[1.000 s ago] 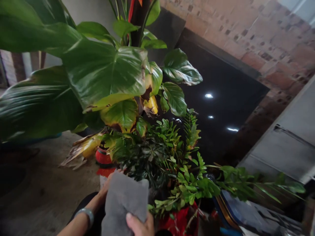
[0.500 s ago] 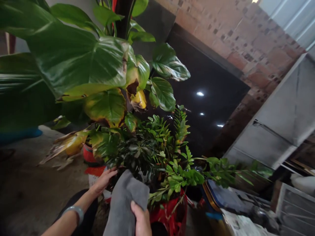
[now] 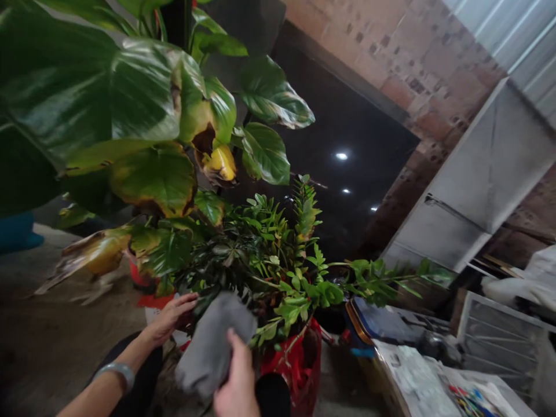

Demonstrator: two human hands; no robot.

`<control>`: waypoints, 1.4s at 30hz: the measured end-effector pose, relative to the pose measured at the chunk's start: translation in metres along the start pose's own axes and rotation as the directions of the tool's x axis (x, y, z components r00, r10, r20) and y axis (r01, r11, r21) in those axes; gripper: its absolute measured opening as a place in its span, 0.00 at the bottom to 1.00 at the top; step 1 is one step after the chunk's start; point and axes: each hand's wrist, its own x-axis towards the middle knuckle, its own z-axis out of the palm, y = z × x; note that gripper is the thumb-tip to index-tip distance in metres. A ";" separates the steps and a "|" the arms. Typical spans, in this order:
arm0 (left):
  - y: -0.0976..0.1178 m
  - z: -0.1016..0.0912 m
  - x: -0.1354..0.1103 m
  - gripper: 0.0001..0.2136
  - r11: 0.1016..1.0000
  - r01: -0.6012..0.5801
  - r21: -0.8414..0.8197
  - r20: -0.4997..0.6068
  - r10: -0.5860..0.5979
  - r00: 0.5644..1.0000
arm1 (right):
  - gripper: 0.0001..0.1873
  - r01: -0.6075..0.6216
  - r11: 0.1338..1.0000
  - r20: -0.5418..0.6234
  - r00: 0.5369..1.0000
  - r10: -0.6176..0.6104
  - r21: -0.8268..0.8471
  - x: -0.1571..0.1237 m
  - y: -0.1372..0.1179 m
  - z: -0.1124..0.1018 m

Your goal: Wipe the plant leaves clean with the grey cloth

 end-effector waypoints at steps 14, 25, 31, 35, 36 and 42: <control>-0.003 0.023 -0.028 0.16 0.888 -0.247 0.388 -0.426 0.410 0.806 | 0.24 0.636 0.750 -0.291 0.763 -0.577 0.182 -0.061 -0.183 -0.072; 0.036 0.203 -0.074 0.22 0.358 -0.850 0.386 0.689 0.501 0.524 | 0.20 0.626 0.753 -0.317 0.770 -0.554 0.204 -0.076 -0.198 -0.130; 0.004 0.192 -0.038 0.25 0.285 -0.663 0.692 0.611 0.257 0.749 | 0.10 0.469 0.851 -0.154 0.883 -0.444 0.236 -0.036 -0.164 -0.097; -0.011 0.145 -0.023 0.25 0.385 -0.565 0.730 0.490 0.283 0.825 | 0.12 0.284 0.958 0.006 0.959 -0.284 0.046 -0.014 -0.094 -0.120; -0.013 0.133 -0.021 0.25 0.413 -0.544 0.730 0.461 0.290 0.839 | 0.13 0.310 0.951 0.008 0.951 -0.310 0.013 -0.016 -0.087 -0.132; -0.023 0.102 -0.028 0.24 0.522 -0.455 0.721 0.360 0.280 0.890 | 0.14 0.534 0.829 -0.236 0.838 -0.492 0.167 -0.049 -0.164 -0.146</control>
